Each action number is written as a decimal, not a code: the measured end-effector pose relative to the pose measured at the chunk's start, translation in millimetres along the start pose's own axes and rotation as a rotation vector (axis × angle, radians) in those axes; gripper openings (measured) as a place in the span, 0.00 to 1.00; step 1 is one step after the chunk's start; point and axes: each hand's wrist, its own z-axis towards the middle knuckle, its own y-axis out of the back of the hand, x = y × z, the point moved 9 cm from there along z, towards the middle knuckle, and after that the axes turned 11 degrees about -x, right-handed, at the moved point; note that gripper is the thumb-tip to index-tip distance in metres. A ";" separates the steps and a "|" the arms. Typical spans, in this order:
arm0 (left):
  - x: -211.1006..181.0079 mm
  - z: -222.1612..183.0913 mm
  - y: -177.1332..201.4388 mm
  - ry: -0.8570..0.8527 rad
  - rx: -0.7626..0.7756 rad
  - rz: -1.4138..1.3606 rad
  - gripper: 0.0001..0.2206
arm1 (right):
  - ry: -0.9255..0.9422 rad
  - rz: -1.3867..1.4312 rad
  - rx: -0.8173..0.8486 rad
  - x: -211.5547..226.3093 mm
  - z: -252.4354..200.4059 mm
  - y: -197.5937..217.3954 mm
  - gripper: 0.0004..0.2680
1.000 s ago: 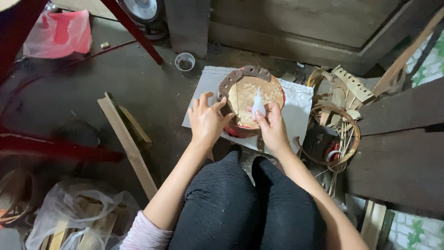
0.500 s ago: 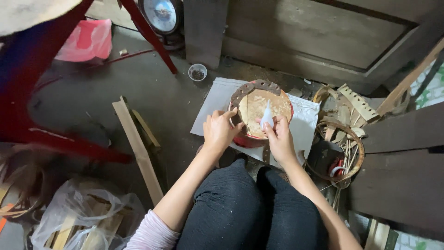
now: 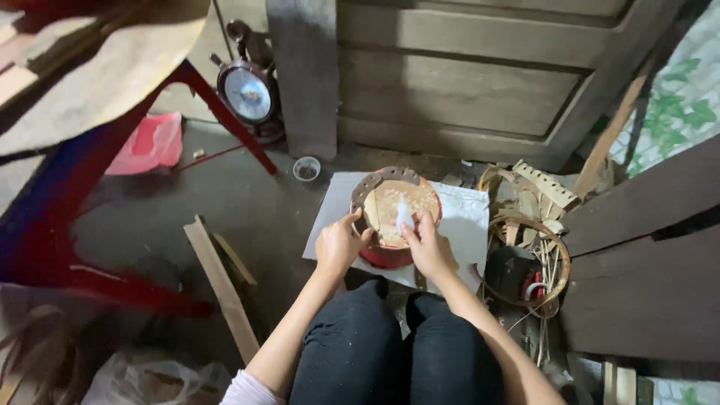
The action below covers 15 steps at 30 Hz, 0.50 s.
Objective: Applying glue to small wooden pieces and attaching them to the rim of a small drum.
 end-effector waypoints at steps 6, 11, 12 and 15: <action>-1.7 -0.8 5.3 0.012 -0.010 0.040 0.24 | 0.017 -0.108 -0.002 -31.1 27.6 -31.0 0.12; 2.0 1.0 1.3 0.019 -0.028 0.070 0.25 | 0.024 -0.069 0.028 -18.9 15.3 -21.6 0.11; 5.3 2.5 -2.7 0.017 -0.037 0.080 0.24 | 0.027 -0.052 0.027 -20.2 16.4 -23.4 0.10; 8.7 3.5 -6.9 0.008 -0.043 0.096 0.24 | 0.024 0.048 0.018 -14.8 11.2 -18.2 0.10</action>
